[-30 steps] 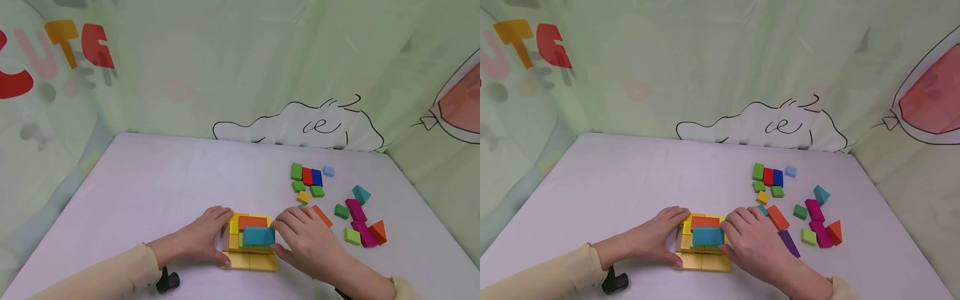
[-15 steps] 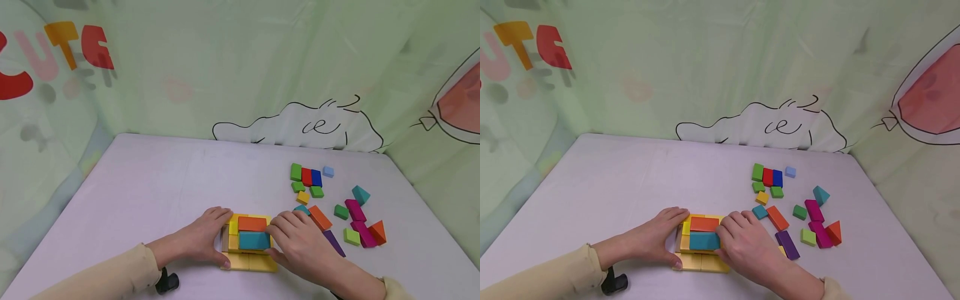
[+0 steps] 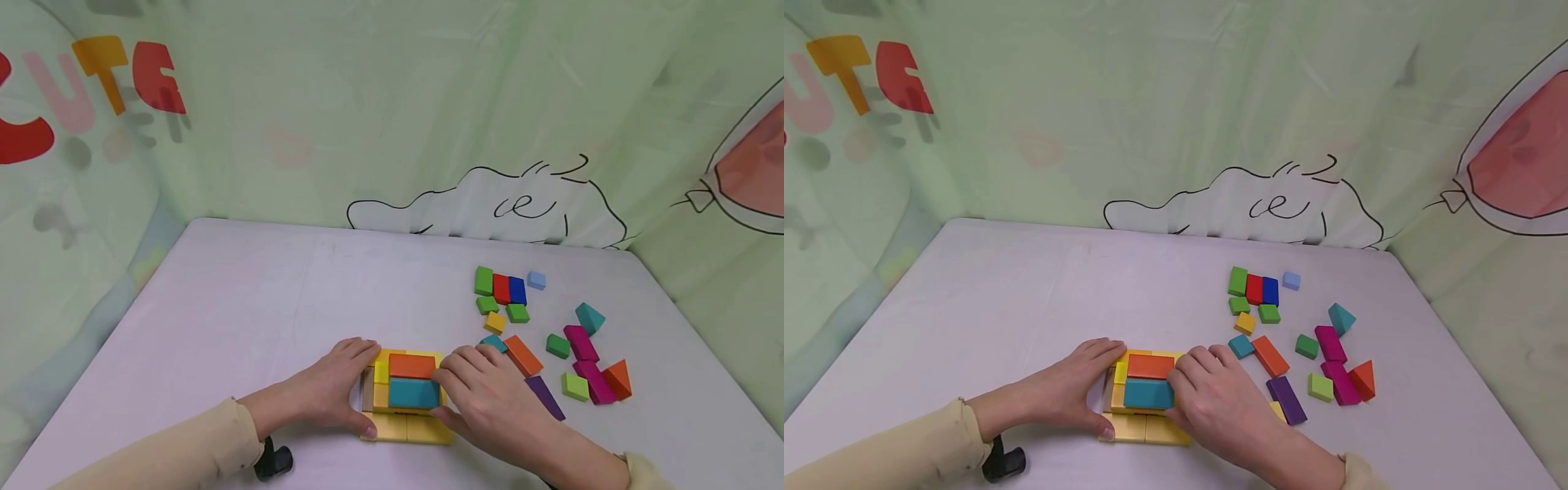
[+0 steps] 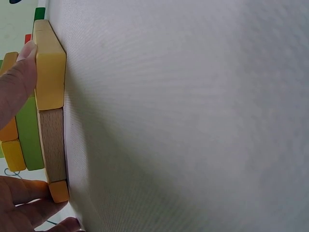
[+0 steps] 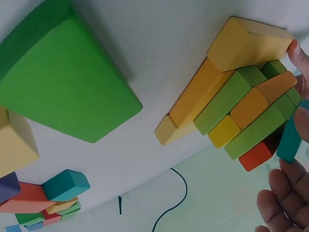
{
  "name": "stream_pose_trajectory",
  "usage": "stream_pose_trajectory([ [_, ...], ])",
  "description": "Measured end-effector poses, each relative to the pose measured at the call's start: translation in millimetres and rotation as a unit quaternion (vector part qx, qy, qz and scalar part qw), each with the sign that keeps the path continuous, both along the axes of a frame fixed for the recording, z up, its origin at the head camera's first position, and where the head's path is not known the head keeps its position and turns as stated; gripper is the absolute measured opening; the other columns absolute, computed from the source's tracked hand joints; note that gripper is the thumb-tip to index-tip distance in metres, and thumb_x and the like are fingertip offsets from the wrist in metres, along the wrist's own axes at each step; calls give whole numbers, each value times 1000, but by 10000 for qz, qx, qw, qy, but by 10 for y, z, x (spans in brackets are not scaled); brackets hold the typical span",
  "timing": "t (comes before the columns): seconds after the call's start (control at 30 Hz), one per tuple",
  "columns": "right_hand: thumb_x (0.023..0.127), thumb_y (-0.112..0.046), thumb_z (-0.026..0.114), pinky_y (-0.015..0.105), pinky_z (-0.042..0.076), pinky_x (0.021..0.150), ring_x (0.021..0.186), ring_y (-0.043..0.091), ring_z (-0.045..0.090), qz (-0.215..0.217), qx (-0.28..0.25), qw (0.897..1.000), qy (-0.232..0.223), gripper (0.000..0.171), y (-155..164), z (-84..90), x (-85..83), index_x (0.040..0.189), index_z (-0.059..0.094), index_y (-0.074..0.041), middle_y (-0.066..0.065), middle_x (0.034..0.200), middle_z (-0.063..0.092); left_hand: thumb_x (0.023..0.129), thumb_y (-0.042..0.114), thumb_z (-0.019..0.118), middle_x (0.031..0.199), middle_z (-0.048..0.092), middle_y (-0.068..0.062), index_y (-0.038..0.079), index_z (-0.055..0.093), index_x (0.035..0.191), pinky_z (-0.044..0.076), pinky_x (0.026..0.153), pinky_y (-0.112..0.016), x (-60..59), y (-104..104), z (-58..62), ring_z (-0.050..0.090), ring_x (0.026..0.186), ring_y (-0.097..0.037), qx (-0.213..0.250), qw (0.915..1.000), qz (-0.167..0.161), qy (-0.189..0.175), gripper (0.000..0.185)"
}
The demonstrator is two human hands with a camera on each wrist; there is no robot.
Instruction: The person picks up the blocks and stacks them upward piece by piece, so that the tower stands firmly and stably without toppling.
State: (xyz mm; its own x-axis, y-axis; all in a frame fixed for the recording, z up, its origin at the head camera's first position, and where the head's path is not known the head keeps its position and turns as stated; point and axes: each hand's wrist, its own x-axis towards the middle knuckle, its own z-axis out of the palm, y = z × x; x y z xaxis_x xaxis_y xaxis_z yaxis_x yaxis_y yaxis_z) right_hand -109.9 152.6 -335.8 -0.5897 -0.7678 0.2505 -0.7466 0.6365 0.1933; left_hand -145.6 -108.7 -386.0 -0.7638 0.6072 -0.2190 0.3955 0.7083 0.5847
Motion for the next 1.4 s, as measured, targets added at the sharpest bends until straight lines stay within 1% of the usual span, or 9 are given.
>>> stream_pose_trajectory([
  [0.23,73,-47,90,37,58,86,99,14,64,-40,123,9999,-39,49,-11,23,22,107,73,-16,-4,101,71,70,50,91,162,38,-13,2,36,156,31,124,-54,0,-2,2,27,153,-36,0,10000,-8,19,113],
  [0.4,72,-47,91,37,58,86,100,14,64,-99,103,9999,-62,50,-11,22,18,107,73,-16,-4,101,71,70,49,91,162,38,-13,2,36,156,32,124,-54,-1,-2,-3,28,153,-35,6,10000,-26,11,113],
  [0.6,74,-45,90,37,58,86,101,14,63,-191,-20,9997,-178,50,6,36,22,110,73,-15,-3,104,70,71,50,91,163,37,-13,3,35,157,31,124,-53,-2,3,-7,26,154,-35,-25,10000,-37,-14,113],
  [0.67,75,-46,89,37,58,87,103,15,63,-238,-84,9992,-321,52,-2,51,10,113,71,-15,-3,106,70,71,50,91,163,36,-13,2,35,157,31,124,-53,-3,3,-7,26,154,-35,-42,10000,-39,-6,113],
  [0.77,78,-50,85,42,57,93,111,17,62,-425,-182,9958,-795,61,-43,77,-29,124,66,-15,-2,116,68,72,50,90,164,36,-12,3,35,157,31,124,-53,-6,5,-7,26,154,-34,-64,10000,-32,-36,112],
  [0.9,83,-62,75,51,52,104,126,24,56,-752,-206,9845,-1572,77,-158,71,-109,140,56,-12,4,133,62,72,50,90,164,36,-11,4,35,158,32,124,-54,-2,5,-10,26,154,-34,-64,9999,-2,-125,112],
  [1.0,83,-67,71,54,49,108,131,29,53,-893,-157,9769,-1936,83,-246,41,-162,141,55,-10,7,138,59,72,51,89,163,36,-12,4,35,158,33,123,-54,0,0,-17,27,153,-34,-60,9999,7,-137,112],
  [1.17,83,-67,71,54,47,110,130,29,53,-1037,-40,9716,-2126,80,-315,9,-204,137,58,-10,8,136,60,72,51,88,163,37,-11,4,35,158,33,123,-54,-4,-9,-30,27,153,-34,-63,9999,-17,-109,111],
  [1.4,86,-61,72,52,46,110,130,28,52,-1112,17,9677,-2262,73,-361,6,-200,135,60,-9,8,135,60,72,51,89,163,37,-12,4,35,157,32,123,-54,-2,-18,1,27,153,-34,-14,9999,-51,-107,112],
])
